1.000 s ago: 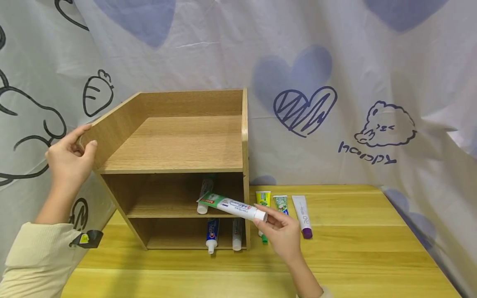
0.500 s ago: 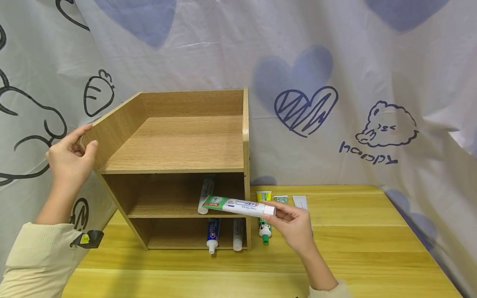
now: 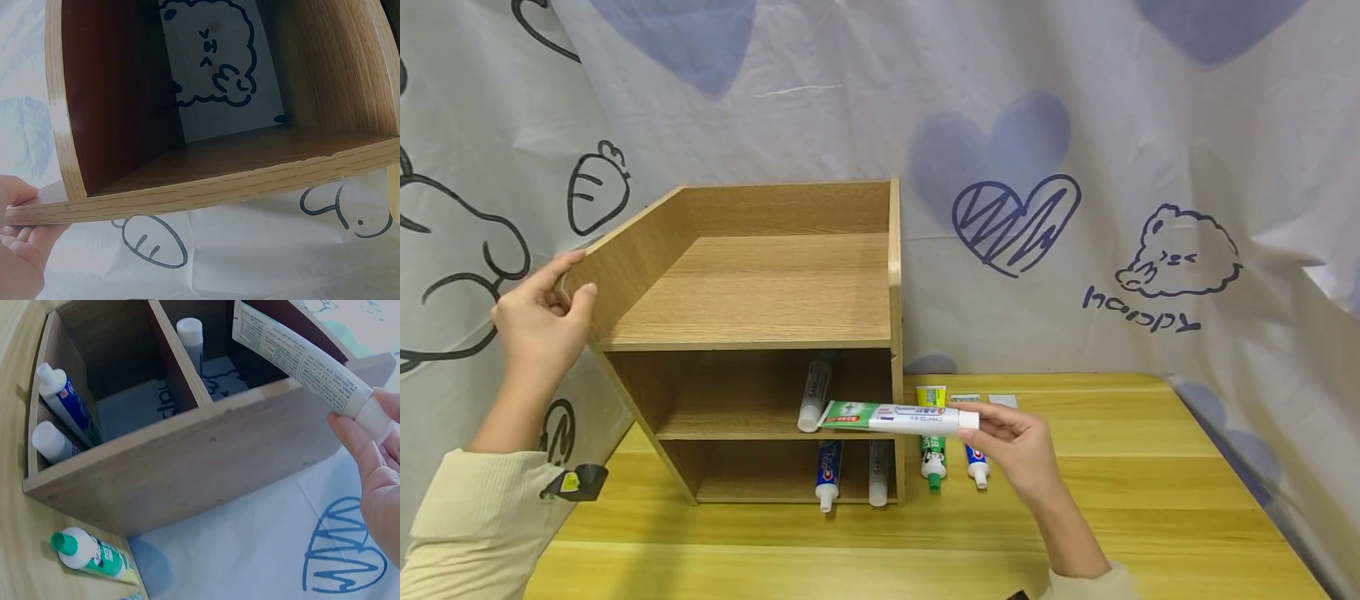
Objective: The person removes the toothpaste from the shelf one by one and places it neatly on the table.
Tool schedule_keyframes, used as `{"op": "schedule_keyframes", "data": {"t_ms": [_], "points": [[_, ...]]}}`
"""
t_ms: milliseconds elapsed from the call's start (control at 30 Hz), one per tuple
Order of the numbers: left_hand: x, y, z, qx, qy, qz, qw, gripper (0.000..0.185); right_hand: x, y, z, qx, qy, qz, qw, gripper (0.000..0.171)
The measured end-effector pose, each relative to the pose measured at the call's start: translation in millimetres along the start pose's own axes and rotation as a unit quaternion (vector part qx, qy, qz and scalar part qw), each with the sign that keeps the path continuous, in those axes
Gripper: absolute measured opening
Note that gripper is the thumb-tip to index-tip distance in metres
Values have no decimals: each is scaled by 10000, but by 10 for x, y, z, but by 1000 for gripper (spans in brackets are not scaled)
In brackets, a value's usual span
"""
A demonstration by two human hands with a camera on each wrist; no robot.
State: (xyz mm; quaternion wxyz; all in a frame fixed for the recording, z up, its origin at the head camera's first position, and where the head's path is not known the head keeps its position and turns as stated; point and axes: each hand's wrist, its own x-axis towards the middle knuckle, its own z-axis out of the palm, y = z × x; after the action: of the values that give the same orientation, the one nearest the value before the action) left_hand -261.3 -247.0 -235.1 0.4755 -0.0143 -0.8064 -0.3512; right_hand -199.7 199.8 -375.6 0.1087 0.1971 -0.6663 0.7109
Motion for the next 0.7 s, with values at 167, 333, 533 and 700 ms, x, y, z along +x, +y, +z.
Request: {"op": "schedule_keyframes", "data": {"t_ms": [167, 333, 533, 700], "points": [[-2, -2, -5, 14, 31, 41, 10000, 36, -11, -14, -95, 112, -166, -60, 9998, 37], [-3, 0, -11, 33, 25, 40, 10000, 36, -31, -36, -171, 186, -316, -176, 9992, 39], [-2, 7, -14, -5, 37, 61, 10000, 36, -69, -37, -264, 388, -401, -164, 9983, 42], [-1, 5, -10, -35, 27, 98, 9999, 36, -102, -29, -352, 554, -432, -250, 9972, 44]]}}
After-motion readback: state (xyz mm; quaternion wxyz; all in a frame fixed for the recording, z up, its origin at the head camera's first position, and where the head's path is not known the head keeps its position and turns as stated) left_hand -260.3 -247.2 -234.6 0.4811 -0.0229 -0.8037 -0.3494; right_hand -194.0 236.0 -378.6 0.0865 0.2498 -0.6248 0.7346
